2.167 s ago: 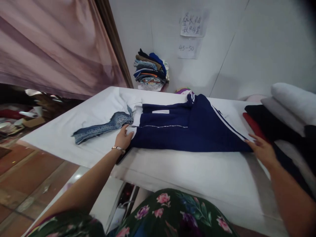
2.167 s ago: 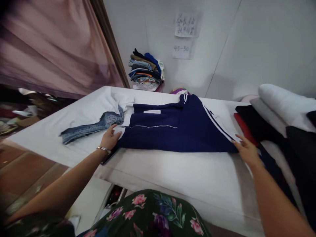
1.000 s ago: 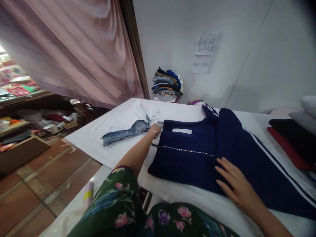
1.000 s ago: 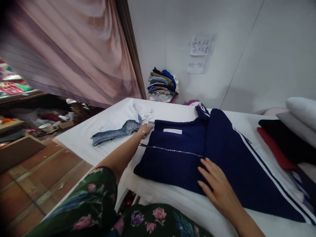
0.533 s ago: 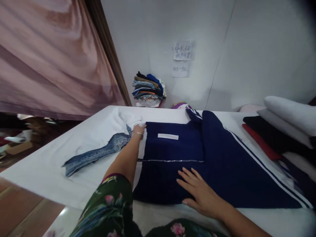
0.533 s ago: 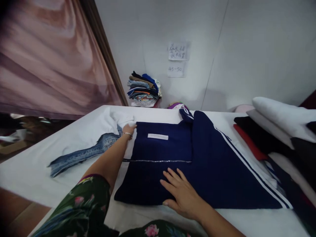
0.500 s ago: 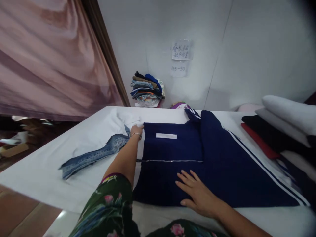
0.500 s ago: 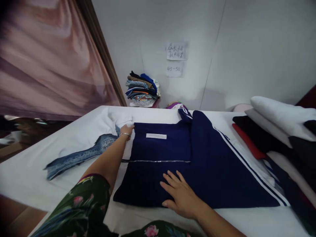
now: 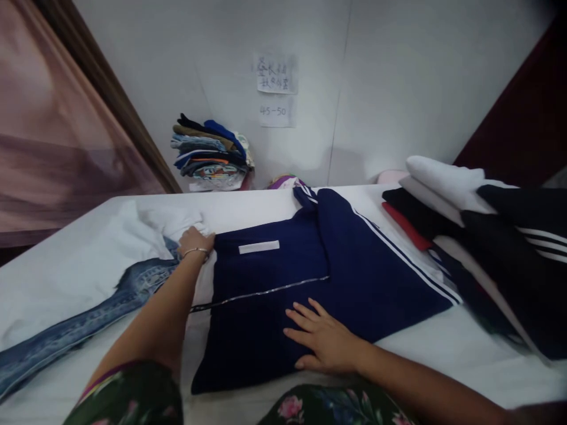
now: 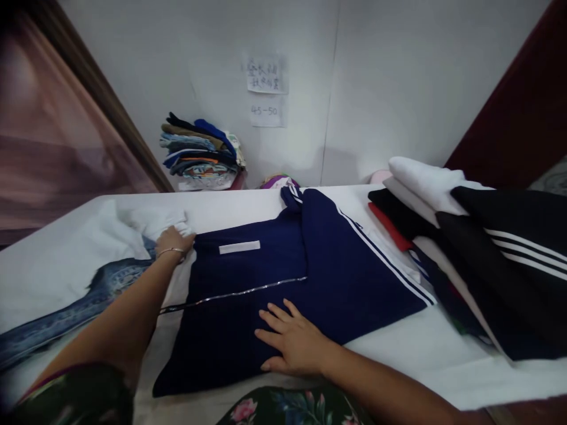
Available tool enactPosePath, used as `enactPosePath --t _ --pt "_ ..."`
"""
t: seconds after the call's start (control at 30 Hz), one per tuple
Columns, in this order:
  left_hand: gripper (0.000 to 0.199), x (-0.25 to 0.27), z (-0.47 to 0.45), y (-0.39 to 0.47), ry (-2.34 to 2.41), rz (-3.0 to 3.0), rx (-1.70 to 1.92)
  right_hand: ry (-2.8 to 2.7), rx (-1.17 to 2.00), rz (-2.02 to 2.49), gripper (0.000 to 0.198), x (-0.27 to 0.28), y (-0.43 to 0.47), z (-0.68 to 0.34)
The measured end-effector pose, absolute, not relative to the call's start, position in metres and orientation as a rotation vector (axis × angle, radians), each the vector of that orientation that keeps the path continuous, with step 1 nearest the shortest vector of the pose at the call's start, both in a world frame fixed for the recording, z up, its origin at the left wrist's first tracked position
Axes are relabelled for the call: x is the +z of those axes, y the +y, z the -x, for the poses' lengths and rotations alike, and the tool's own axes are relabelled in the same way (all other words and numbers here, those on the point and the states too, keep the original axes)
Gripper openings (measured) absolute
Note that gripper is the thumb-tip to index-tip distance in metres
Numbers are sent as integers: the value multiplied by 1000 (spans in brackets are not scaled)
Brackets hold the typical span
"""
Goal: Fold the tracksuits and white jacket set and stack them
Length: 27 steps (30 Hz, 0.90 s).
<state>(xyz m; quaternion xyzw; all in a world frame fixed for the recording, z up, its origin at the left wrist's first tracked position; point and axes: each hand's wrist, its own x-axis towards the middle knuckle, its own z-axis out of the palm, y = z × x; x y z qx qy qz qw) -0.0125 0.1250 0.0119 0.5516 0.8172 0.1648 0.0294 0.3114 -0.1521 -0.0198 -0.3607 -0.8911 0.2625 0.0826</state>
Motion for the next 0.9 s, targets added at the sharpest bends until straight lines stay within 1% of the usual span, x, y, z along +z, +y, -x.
enactPosePath --t 0.03,0.1,0.2,0.27,0.37,0.47,0.53,0.63,0.77,0.9 --pt "67 15 3 116 2450 -1884 562 -2661 779 1077 65 -20 -152 -311" --pt "62 14 -23 87 2153 -2304 599 -2668 761 1079 65 -20 -152 -312" --pt "54 -5 -61 31 1569 -2705 366 -2667 730 1089 64 -18 -153 -311" --pt "54 -22 -78 0 1405 -2723 183 -2657 718 1101 63 -17 -154 -310" --pt "56 -41 -85 -18 1396 -2661 54 -2623 746 1096 61 -13 -155 -312" --pt "56 -44 -81 -15 1410 -2647 48 -2502 710 1120 57 -8 -159 -329" --pt "55 -41 -78 -11 1403 -2638 74 -2365 590 1233 51 -7 -163 -355" --pt "52 -31 -79 -3 1408 -2614 155 -2104 322 1517 43 -13 -170 -417" --pt "45 -7 -106 18 1374 -2653 350 -1795 9 1824 44 -41 -180 -508" --pt "39 20 -175 47 1212 -2790 412 -1802 -128 1980 48 -78 -189 -553"
